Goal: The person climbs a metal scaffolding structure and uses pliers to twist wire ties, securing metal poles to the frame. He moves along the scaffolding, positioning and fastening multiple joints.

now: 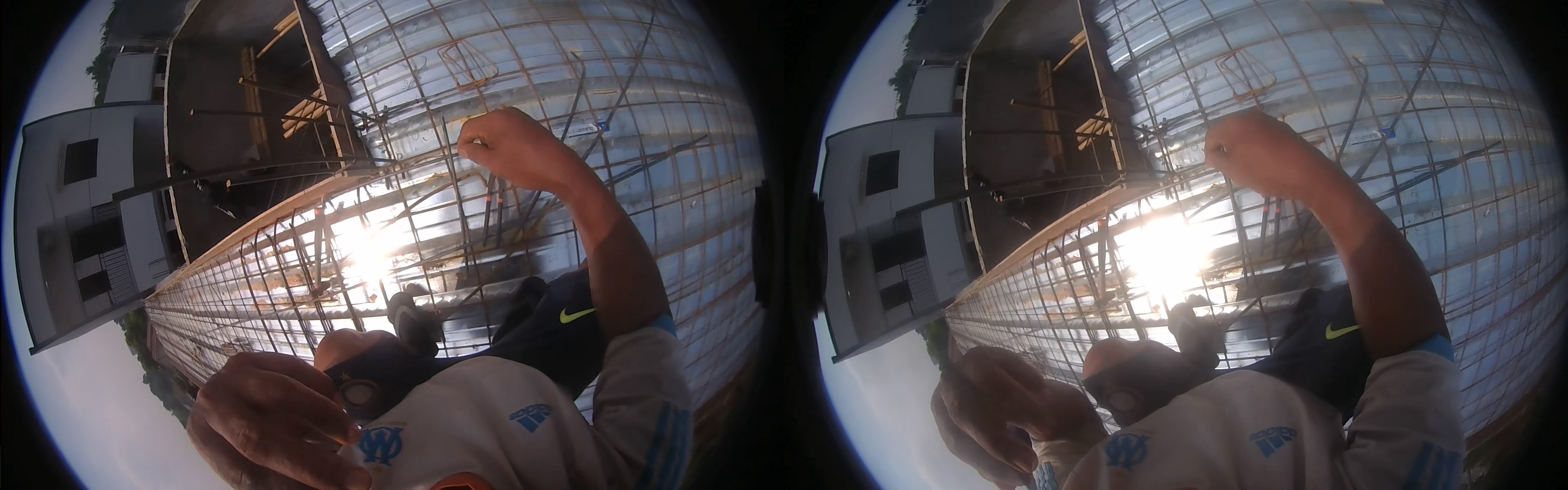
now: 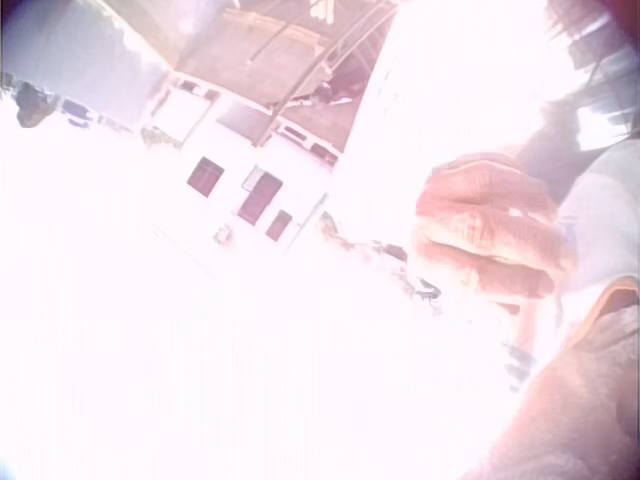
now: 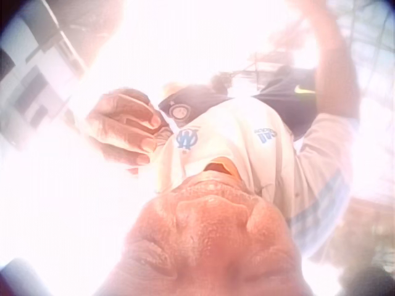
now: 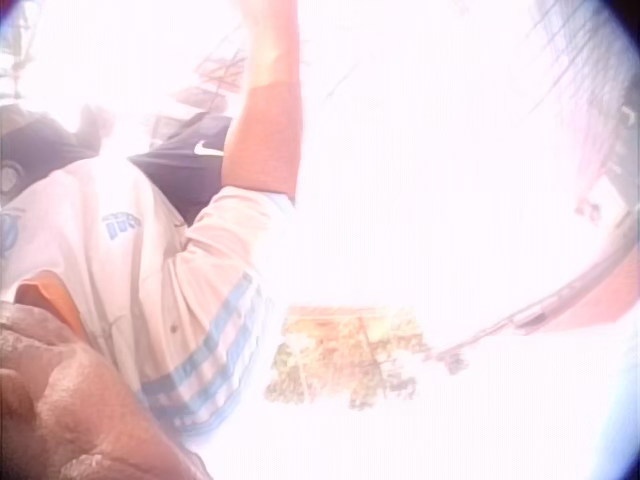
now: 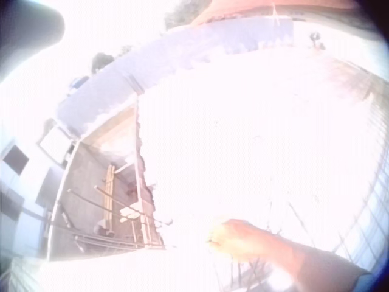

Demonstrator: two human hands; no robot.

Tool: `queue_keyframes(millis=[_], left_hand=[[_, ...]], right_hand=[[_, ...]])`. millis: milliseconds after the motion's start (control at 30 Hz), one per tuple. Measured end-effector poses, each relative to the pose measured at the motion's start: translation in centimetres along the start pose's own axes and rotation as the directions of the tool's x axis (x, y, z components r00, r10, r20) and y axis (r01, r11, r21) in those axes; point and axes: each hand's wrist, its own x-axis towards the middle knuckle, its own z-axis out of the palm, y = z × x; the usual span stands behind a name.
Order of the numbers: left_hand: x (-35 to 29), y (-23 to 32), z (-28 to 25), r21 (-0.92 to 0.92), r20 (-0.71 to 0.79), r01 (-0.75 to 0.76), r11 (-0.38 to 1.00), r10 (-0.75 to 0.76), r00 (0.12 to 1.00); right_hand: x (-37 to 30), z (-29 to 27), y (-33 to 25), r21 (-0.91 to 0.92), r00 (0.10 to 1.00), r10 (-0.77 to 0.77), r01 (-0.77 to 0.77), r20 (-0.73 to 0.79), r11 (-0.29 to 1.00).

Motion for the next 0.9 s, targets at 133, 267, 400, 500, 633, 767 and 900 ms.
queue_keyframes(millis=[133,267,400,500,633,767,900], left_hand=[[-2.4,-10.8,0.7,0.667,-0.432,0.639,0.385,-0.499,0.751],[-5.3,-13.1,2.1,0.243,-0.353,0.916,0.319,-0.85,0.39],[-6.8,-14.3,3.1,0.073,-0.455,0.943,0.325,-0.83,0.321],[-7.7,-14.9,2.9,0.089,-0.494,0.945,0.314,-0.81,0.315],[-8.5,-14.3,3.3,0.017,-0.536,0.919,0.395,-0.772,0.342],[-6.6,-12.3,3.0,-0.051,-0.463,0.918,0.393,-0.824,0.326],[-6.0,-11.9,3.7,0.021,-0.486,0.929,0.37,-0.808,0.333]], right_hand=[[-2.2,1.2,-1.7,0.044,0.978,-0.17,0.165,0.122,0.985],[-2.9,3.4,-3.4,0.076,0.97,-0.224,0.217,0.093,0.973],[-2.4,4.2,-3.0,-0.035,0.963,-0.234,0.24,0.136,0.97],[-2.5,4.4,-3.0,-0.062,0.959,-0.247,0.258,0.14,0.964],[-2.7,3.9,-3.2,0.075,0.95,-0.282,0.274,0.131,0.959],[-2.4,2.3,-2.2,0.351,0.933,-0.335,0.272,0.133,0.896],[-2.1,1.9,-1.6,0.389,0.936,-0.267,0.163,0.23,0.907]])
